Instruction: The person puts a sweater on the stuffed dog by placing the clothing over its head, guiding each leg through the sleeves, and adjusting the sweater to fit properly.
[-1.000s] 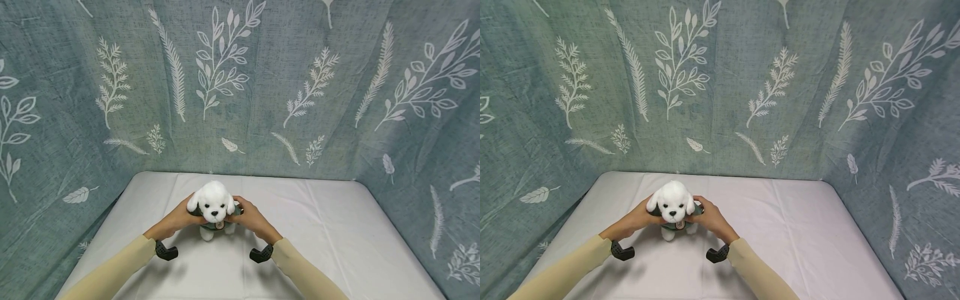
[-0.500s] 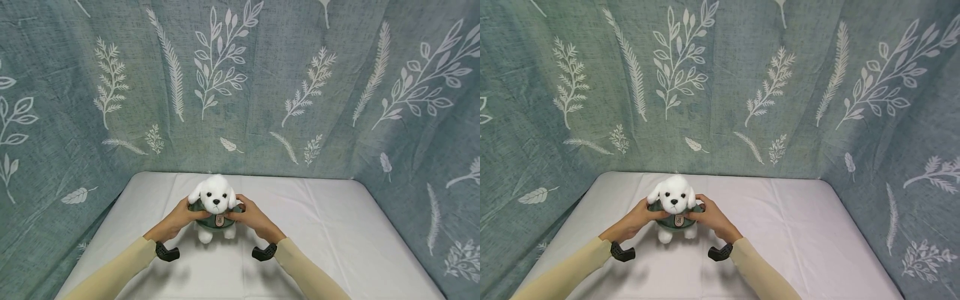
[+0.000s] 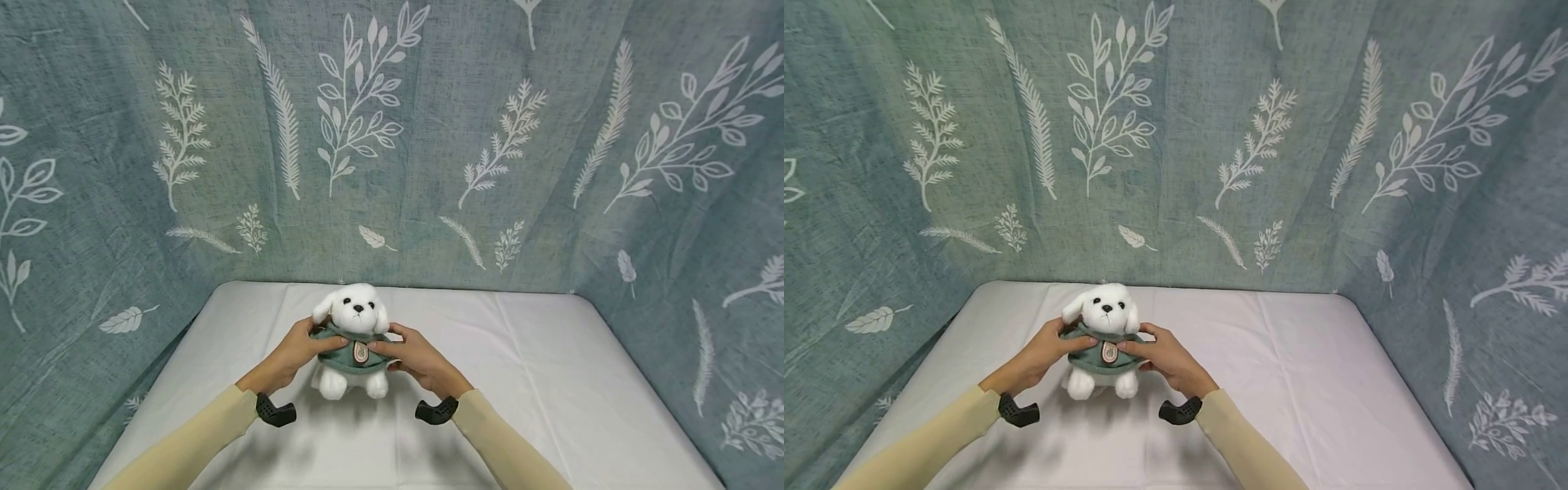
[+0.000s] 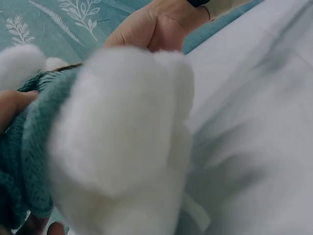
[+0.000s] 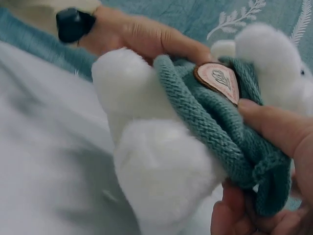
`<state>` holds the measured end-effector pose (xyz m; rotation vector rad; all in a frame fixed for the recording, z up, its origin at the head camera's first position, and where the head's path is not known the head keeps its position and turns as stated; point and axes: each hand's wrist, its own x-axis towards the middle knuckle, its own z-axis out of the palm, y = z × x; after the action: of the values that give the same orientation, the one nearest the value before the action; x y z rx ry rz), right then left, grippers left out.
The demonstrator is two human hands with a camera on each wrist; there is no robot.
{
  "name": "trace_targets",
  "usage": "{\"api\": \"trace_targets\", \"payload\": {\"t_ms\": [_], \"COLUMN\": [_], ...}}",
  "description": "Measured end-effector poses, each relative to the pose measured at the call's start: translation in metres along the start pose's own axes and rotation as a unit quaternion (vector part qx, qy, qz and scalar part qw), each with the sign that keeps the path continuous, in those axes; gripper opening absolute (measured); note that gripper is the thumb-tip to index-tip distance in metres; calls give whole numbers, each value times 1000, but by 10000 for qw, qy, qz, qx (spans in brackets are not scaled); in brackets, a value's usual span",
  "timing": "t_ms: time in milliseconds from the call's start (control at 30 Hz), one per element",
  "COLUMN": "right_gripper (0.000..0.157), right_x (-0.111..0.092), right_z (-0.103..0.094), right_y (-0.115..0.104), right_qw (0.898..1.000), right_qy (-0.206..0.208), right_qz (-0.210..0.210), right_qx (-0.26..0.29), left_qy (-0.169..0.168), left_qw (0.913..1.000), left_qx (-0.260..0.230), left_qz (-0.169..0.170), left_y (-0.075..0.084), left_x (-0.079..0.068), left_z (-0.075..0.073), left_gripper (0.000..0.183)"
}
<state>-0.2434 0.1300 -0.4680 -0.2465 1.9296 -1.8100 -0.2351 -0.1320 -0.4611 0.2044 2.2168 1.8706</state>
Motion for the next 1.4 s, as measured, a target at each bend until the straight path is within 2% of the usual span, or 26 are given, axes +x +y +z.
{"api": "trace_targets", "payload": {"t_ms": [200,500,700,900,1100,1233,1400], "right_gripper": [73,44,40,44,49,49,46], "right_x": [-2,-6,-5,-5,-5,-4,-3], "right_z": [4,8,10,11,10,7,4], "right_y": [-5,-9,-8,-1,4,9,15], "right_qw": [9991,9955,9929,9918,9907,9897,9883], "right_qy": [38,265,430,488,521,525,484], "right_qz": [375,758,995,1087,1156,1231,1312], "right_qx": [173,498,495,465,490,517,612], "left_qy": [65,78,127,81,-210,-393,-434], "left_qw": [9996,9960,9930,9884,9819,9760,9718], "left_qx": [-167,-607,-720,-908,-1225,-1450,-1577], "left_qz": [-238,-647,-929,-1215,-1426,-1574,-1699], "left_y": [1,0,-6,-14,-20,-24,-31], "left_x": [1,0,3,6,7,8,7], "left_z": [3,11,15,18,19,20,21], "left_gripper": [62,49,46,49,62,68,70]}}
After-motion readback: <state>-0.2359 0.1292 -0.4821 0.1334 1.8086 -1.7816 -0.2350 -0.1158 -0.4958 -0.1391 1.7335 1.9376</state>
